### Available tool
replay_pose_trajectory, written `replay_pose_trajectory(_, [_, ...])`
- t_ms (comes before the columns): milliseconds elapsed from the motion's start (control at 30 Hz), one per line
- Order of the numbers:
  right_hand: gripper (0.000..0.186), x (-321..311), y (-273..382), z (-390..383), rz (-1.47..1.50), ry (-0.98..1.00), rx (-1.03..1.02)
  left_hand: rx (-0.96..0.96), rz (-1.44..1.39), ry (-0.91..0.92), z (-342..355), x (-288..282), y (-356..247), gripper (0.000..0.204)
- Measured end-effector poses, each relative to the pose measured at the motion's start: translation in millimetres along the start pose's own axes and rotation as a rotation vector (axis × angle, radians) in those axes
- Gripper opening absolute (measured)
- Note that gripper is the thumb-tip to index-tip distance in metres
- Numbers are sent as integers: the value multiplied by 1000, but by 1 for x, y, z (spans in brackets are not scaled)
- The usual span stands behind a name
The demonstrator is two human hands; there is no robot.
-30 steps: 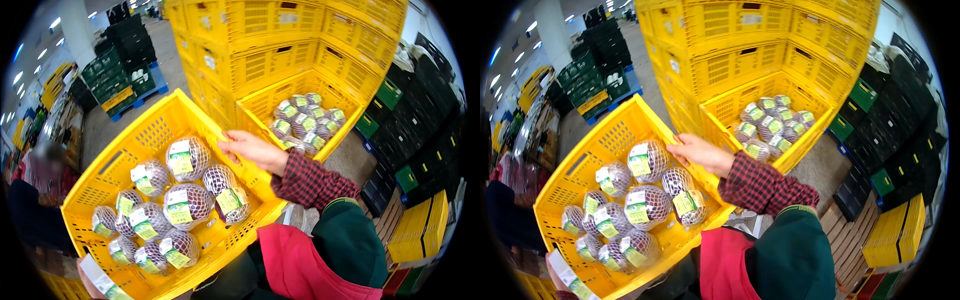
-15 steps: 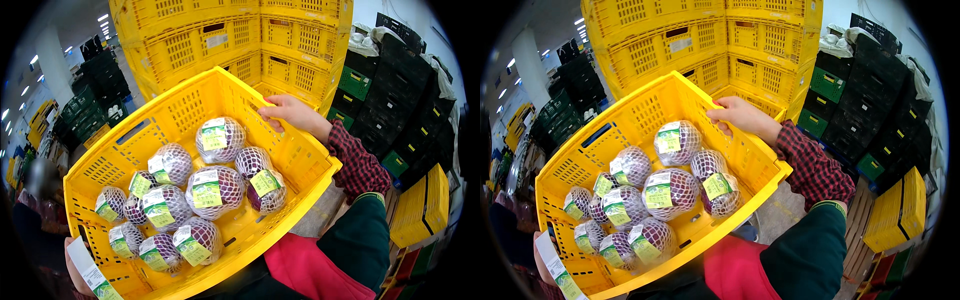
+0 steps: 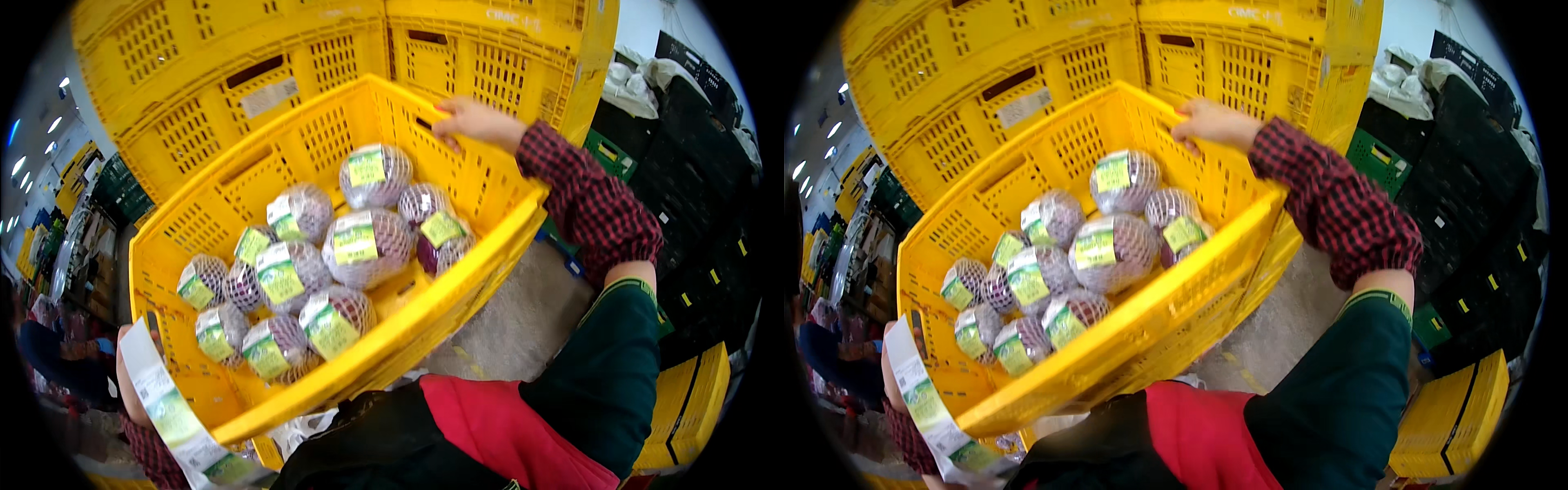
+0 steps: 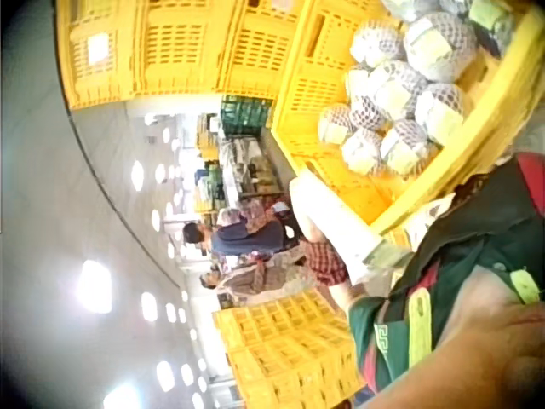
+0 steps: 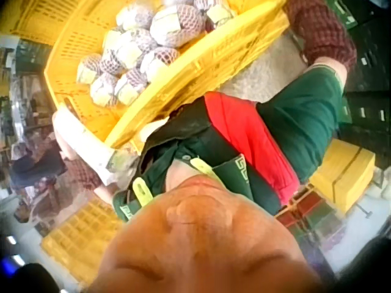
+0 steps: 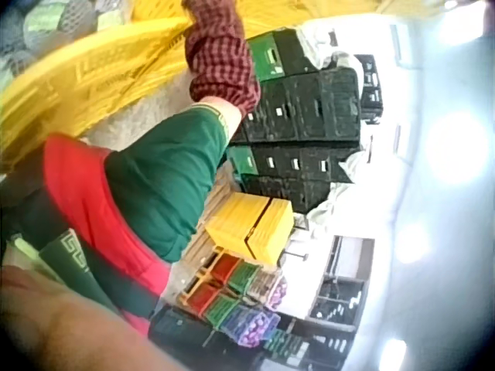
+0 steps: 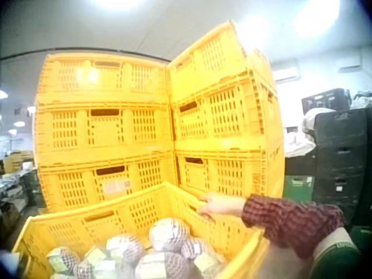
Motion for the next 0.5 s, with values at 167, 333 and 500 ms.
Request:
replay_pose_trajectory(167, [38, -24, 48, -1, -729, -101, -344, 14, 70, 264, -4, 36, -16, 19])
replay_pose_trajectory(333, [39, 72, 198, -100, -199, 81, -511, -283, -110, 247, -31, -14, -48, 40])
replay_pose_trajectory(500, [21, 119, 221, -231, -329, -172, -516, -191, -28, 283, -43, -124, -114, 29])
Point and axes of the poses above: each hand's wrist, its own z-axis towards the middle knuckle, its own x-axis out of the palm, y = z × x, the point moved 10 cm from there along z, towards the middle knuckle, and after that the axes turned 12 degrees about -y, right-handed, at the moved point
